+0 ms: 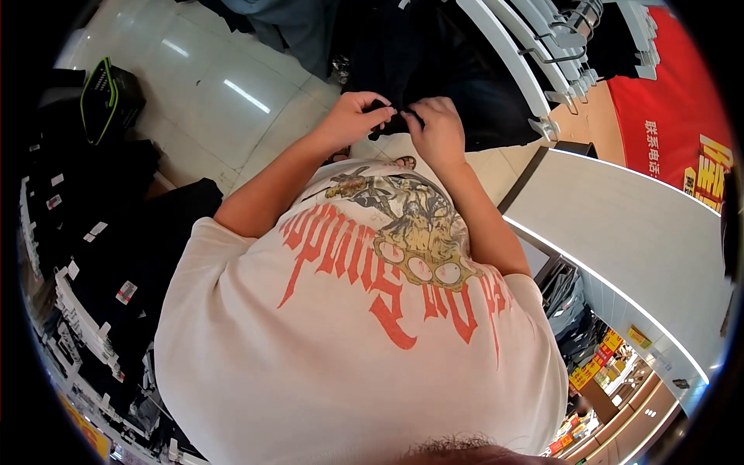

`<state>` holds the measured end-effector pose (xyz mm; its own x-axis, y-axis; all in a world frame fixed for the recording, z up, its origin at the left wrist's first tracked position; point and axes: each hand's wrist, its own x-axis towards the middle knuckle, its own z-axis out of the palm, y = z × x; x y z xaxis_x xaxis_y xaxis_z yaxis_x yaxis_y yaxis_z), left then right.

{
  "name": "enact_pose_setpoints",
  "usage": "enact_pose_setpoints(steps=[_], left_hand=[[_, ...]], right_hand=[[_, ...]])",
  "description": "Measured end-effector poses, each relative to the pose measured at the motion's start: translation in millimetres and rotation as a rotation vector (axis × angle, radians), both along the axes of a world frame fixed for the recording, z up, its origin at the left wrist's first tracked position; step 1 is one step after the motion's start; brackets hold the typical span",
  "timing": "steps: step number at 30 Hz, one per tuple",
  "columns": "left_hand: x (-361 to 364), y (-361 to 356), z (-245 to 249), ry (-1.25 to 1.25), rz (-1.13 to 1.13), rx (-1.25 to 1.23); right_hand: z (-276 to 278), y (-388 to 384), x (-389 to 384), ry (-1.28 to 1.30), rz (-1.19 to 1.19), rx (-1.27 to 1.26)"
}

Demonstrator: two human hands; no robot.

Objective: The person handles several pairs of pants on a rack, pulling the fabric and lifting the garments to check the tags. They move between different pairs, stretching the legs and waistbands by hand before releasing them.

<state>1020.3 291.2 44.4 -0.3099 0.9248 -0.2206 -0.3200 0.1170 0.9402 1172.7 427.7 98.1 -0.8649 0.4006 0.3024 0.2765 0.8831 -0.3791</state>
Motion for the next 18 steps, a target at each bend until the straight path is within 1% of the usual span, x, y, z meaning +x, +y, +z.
enact_pose_setpoints(steps=[3, 6, 8, 18], left_hand=[[-6, 1, 9, -0.040, 0.058, -0.033], [-13, 0, 10, -0.052, 0.111, -0.058], [-18, -1, 19, -0.067, 0.146, -0.078], [-33, -1, 9, 0.050, 0.200, -0.146]], right_hand=[[3, 8, 0, -0.039, -0.070, -0.154], [8, 17, 0, -0.035, -0.110, -0.234], [11, 22, -1, -0.057, -0.112, -0.221], [11, 27, -4, -0.127, -0.122, -0.170]])
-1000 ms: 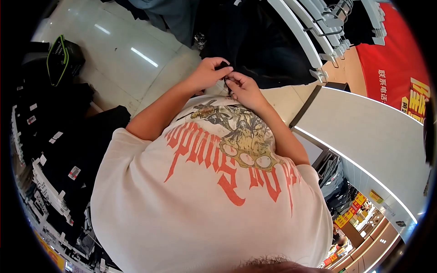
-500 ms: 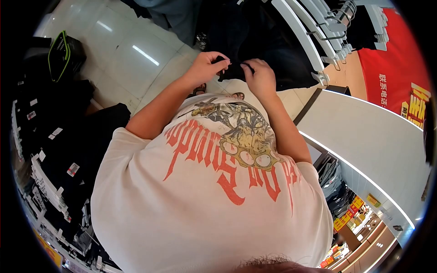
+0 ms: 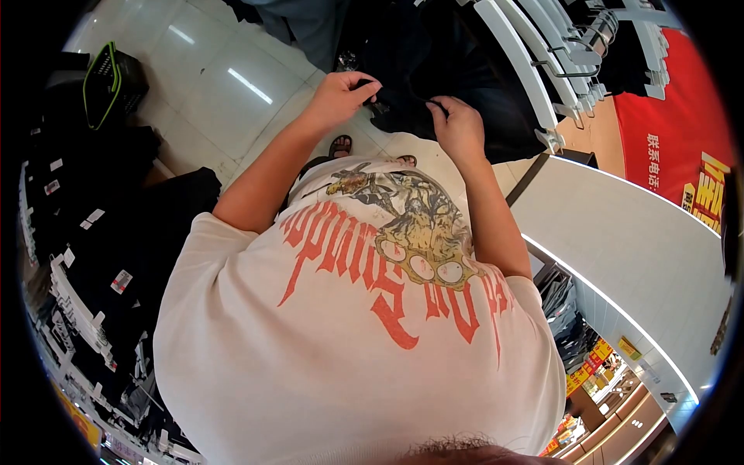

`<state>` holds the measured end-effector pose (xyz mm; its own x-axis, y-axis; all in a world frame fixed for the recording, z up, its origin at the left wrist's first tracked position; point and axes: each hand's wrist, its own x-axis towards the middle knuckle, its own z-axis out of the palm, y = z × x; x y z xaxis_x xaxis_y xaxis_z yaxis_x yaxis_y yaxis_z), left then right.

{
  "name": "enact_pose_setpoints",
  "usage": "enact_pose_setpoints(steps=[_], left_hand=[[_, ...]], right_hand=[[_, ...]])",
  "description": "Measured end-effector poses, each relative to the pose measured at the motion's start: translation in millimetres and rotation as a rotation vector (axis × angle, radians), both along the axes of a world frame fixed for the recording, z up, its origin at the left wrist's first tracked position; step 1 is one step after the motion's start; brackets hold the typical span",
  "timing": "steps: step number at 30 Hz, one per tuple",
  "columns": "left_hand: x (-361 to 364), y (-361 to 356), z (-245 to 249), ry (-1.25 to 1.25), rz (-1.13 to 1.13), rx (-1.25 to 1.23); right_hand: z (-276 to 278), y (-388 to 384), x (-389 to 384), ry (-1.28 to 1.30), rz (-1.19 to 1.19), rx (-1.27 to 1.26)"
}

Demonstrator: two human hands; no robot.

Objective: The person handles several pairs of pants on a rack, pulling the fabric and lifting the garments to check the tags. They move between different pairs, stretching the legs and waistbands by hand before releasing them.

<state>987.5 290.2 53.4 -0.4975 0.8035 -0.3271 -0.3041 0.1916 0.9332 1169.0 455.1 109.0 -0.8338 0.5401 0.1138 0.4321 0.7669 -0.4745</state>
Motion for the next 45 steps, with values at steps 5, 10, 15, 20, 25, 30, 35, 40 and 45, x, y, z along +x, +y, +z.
enact_pose_setpoints(steps=[5, 10, 15, 20, 25, 30, 35, 40, 45], left_hand=[[0, 4, -2, -0.008, 0.095, -0.011], [5, 8, -3, 0.036, 0.079, 0.016], [2, 1, -8, 0.052, -0.149, -0.105], [-4, -11, -62, 0.038, -0.334, -0.076], [-2, -18, -93, 0.010, -0.419, -0.066], [-16, -23, -126, 0.101, -0.365, -0.133], [-12, -33, -163, 0.205, -0.159, -0.205], [1, -25, -161, 0.262, -0.214, -0.143], [-21, 16, -135, 0.443, 0.020, -0.170]], right_hand=[[-2, 5, 3, 0.014, 0.000, 0.016], [-4, 1, 4, -0.032, -0.011, 0.114], [21, 4, 16, -0.345, 0.043, 0.068], [21, 21, 42, -0.352, 0.162, 0.001], [22, 28, 51, -0.426, 0.078, -0.058], [20, 32, 57, -0.417, 0.051, -0.033], [11, 22, 60, -0.340, 0.028, 0.047], [4, 8, 72, -0.318, 0.118, 0.189], [9, 1, 87, -0.303, 0.181, 0.279]])
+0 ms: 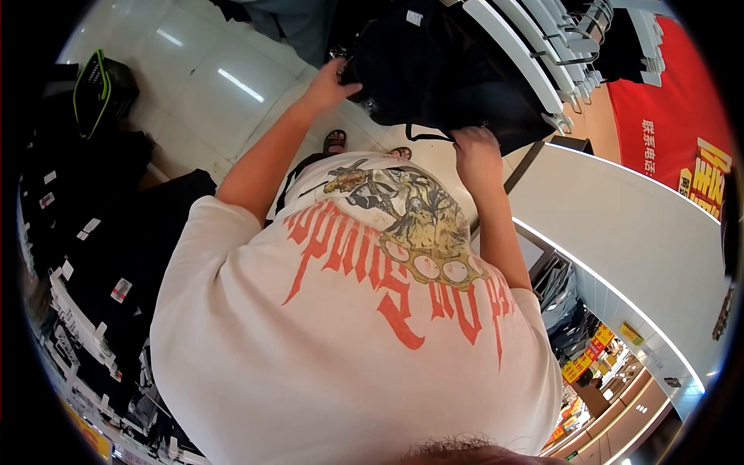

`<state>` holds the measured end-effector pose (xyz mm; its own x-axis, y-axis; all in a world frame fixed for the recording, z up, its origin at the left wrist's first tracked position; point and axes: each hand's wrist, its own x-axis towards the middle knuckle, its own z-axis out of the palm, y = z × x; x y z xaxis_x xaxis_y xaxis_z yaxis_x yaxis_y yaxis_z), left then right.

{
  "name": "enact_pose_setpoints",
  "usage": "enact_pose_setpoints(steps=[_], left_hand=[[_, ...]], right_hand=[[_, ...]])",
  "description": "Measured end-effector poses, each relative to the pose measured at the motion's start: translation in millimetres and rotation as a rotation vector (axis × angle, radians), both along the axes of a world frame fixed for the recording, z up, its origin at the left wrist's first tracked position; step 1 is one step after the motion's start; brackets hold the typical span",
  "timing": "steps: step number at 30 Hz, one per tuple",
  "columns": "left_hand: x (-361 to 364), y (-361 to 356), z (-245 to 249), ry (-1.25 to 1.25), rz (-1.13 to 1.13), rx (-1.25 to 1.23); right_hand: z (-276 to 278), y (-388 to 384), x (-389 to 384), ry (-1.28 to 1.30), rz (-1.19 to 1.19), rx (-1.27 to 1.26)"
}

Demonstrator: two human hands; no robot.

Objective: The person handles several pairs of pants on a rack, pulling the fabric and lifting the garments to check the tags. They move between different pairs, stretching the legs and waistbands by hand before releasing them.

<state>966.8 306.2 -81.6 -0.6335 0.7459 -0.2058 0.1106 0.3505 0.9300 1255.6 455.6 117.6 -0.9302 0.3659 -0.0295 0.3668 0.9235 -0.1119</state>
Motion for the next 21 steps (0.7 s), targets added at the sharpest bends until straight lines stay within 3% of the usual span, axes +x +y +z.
enact_pose_setpoints(steps=[5, 8, 11, 13, 15, 17, 21], left_hand=[[-53, 62, 0, 0.246, -0.054, 0.356], [-63, 73, 21, -0.078, -0.200, 0.425], [-68, 69, 35, 0.048, -0.287, 0.100], [-61, 64, 30, -0.038, -0.253, 0.110], [-50, 50, 44, -0.114, -0.253, 0.000], [-43, 42, 22, -0.269, -0.226, 0.039], [-21, 20, 17, -0.498, -0.148, 0.093]], right_hand=[[13, -20, 1, 0.204, -0.024, 0.055], [25, -37, 0, 0.381, -0.106, 0.043], [19, -37, 23, 0.553, -0.192, 0.100], [4, -34, 40, 0.690, -0.330, 0.090], [-27, -16, 67, 0.628, -0.523, -0.086], [-51, 1, 73, 0.668, -0.679, -0.282], [-97, 55, 75, 0.711, -0.804, -0.463]])
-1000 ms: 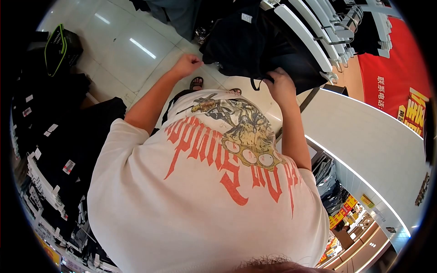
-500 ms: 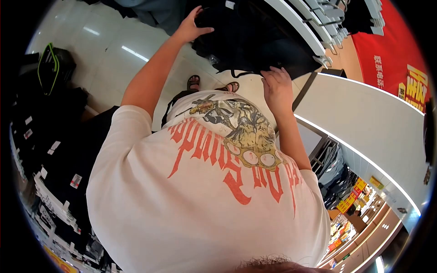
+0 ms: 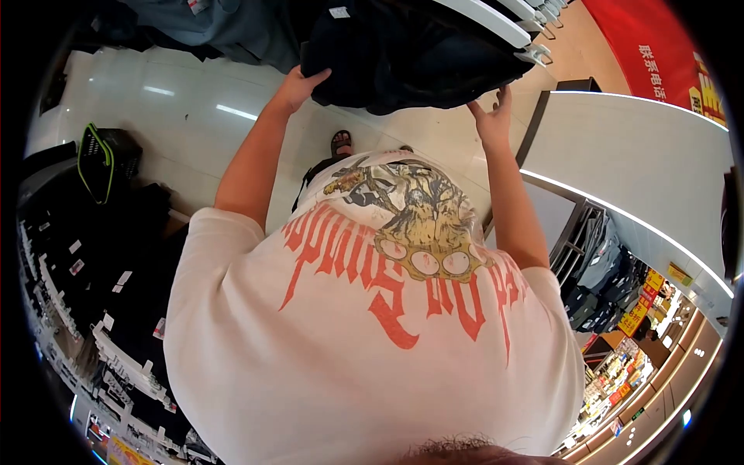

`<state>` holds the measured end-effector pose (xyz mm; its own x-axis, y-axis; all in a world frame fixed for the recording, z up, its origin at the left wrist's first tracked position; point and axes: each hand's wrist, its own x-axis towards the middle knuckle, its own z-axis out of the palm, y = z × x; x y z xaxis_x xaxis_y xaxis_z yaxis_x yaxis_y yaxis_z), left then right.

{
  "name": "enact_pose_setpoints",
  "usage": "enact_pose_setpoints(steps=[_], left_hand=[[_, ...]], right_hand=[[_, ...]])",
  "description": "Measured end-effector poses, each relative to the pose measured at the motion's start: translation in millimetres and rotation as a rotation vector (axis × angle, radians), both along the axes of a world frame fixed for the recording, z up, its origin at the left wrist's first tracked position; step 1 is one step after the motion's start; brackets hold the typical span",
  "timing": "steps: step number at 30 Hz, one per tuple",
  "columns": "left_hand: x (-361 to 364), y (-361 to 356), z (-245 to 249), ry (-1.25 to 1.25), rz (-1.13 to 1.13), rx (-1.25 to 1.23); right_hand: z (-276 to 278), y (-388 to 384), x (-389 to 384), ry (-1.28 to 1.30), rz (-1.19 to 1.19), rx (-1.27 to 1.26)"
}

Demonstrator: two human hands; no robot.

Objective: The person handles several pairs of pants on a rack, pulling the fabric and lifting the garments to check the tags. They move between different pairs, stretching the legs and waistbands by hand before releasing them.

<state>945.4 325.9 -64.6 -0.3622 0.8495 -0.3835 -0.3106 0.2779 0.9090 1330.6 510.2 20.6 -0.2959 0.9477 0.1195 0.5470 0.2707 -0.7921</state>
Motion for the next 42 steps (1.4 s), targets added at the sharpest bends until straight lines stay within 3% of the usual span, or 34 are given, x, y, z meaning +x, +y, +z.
enact_pose_setpoints(steps=[1, 4, 10, 14, 20, 23, 26, 27, 30, 34, 39, 42], left_hand=[[2, -7, -4, -0.005, 0.014, 0.024], [11, -28, 0, 0.021, 0.004, 0.025], [54, -70, -4, 0.038, 0.081, -0.129], [91, -94, 3, 0.061, 0.154, -0.273], [151, -120, 21, -0.030, 0.414, -0.256], [172, -138, 31, 0.041, 0.381, -0.172], [202, -161, 44, 0.076, 0.305, -0.219], [209, -171, 40, 0.070, 0.291, -0.240], [239, -194, 43, -0.015, 0.307, -0.326], [272, -210, 56, -0.182, 0.487, -0.403], [299, -223, 42, -0.325, 0.565, -0.245], [309, -234, 42, -0.354, 0.455, -0.213]], right_hand=[[-10, 12, -5, 0.007, 0.033, 0.019], [-22, 27, -13, 0.216, 0.040, -0.304], [-22, 19, 3, 0.273, 0.025, -0.426], [-30, 6, 25, 0.578, 0.109, -0.500], [-30, -1, 45, 0.433, 0.150, -0.338], [-16, -11, 54, 0.238, 0.353, -0.159], [-29, -4, 78, 0.146, 0.669, -0.714], [-41, 0, 86, 0.114, 0.718, -0.760], [-59, 3, 111, 0.059, 0.695, -1.041], [-75, -9, 132, 0.419, 0.435, -1.328], [-61, -28, 150, 0.401, 0.368, -1.302], [-59, -41, 167, 0.420, 0.565, -1.151]])
